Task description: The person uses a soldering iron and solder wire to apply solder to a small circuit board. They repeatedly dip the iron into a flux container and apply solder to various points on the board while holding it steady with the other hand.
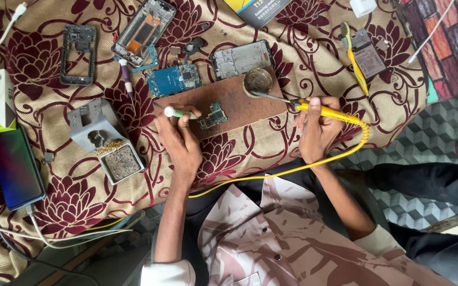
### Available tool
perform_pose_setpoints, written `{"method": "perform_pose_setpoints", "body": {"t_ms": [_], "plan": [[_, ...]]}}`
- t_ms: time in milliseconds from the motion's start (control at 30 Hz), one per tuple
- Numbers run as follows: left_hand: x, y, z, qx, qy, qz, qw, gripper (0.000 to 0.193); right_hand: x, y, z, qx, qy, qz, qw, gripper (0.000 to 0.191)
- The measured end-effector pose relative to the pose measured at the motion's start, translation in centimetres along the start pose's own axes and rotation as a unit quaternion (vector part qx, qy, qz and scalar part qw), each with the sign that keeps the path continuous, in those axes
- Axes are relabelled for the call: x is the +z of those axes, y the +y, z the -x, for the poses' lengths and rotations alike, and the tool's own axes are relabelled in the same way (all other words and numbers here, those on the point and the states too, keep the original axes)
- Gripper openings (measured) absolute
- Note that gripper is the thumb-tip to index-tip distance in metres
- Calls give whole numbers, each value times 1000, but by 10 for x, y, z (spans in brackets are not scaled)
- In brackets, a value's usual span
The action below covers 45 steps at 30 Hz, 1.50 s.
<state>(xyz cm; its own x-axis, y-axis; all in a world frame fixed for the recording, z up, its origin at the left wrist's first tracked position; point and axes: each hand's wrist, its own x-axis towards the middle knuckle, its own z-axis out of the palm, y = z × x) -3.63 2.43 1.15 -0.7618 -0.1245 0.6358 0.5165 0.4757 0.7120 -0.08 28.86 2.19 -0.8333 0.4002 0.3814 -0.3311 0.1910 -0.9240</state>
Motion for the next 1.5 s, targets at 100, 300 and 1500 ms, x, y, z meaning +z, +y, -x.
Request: {"method": "perform_pose_setpoints", "body": {"t_ms": [100, 300, 1500], "plan": [[0, 0, 0, -6, -1, 16, 1000, 12, -1, 0, 0, -9, 47, -22, 999, 20], [0, 2, 0, -14, -4, 25, 1000, 12, -2, -2, -5, -12, 1, -9, 1000, 22], [1, 9, -3, 4, 12, 32, 999, 14, -39, 0, -25, 380, 52, -623, 682, 47]]}}
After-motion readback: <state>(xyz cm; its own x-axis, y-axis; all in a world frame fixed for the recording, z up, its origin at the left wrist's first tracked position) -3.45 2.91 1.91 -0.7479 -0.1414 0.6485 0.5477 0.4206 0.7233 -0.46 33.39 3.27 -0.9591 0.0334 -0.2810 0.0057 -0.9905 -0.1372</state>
